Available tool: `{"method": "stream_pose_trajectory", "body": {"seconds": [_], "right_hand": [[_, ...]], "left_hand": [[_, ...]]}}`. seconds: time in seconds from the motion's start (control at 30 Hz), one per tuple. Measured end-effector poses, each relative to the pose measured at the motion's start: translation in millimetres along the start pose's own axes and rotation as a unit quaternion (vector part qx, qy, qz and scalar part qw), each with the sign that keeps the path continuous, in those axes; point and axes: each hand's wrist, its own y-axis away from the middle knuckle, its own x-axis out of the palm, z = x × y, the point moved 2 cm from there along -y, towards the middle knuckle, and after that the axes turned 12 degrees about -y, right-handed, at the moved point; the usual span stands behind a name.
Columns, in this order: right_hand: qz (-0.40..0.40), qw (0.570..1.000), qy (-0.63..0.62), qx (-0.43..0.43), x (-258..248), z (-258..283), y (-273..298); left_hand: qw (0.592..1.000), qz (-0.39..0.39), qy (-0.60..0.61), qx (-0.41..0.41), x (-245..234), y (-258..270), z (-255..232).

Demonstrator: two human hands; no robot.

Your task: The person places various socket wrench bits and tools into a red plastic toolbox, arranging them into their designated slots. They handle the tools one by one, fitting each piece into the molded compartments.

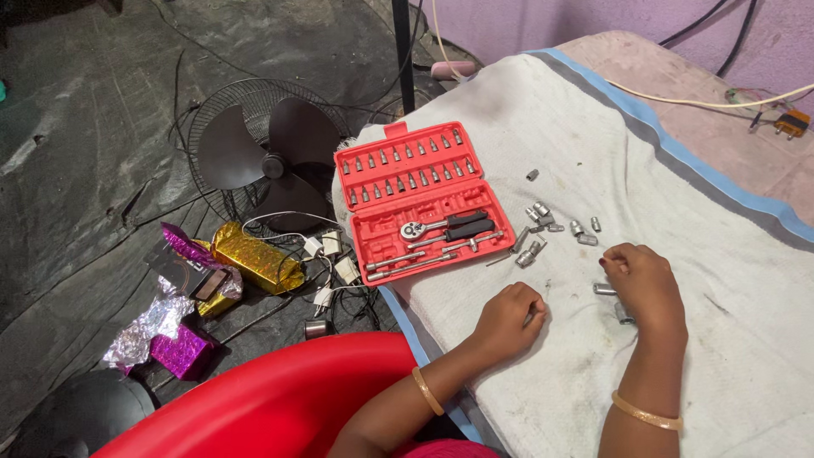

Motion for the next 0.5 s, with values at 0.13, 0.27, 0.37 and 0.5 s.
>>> {"method": "stream_pose_trajectory", "body": {"seconds": [0.13, 0.27, 0.37, 0.5], "right_hand": [[-0.010, 0.993, 0.007, -0.120, 21, -13, -8], [-0.011, 0.986, 0.063, -0.153, 41, -30, -17], [-0.009, 0.984, 0.052, -0.172, 43, -41, -25], [-0.005, 0.981, -0.021, -0.195, 43, -52, -32]], "left_hand": [[1.000, -0.005, -0.011, -0.005, 5, 2, 3], [0.998, 0.036, -0.048, -0.007, 4, -3, 4], [0.996, 0.080, -0.042, -0.028, 5, -24, 7], [0.994, 0.001, -0.089, 0.064, 11, -37, -1]]}}
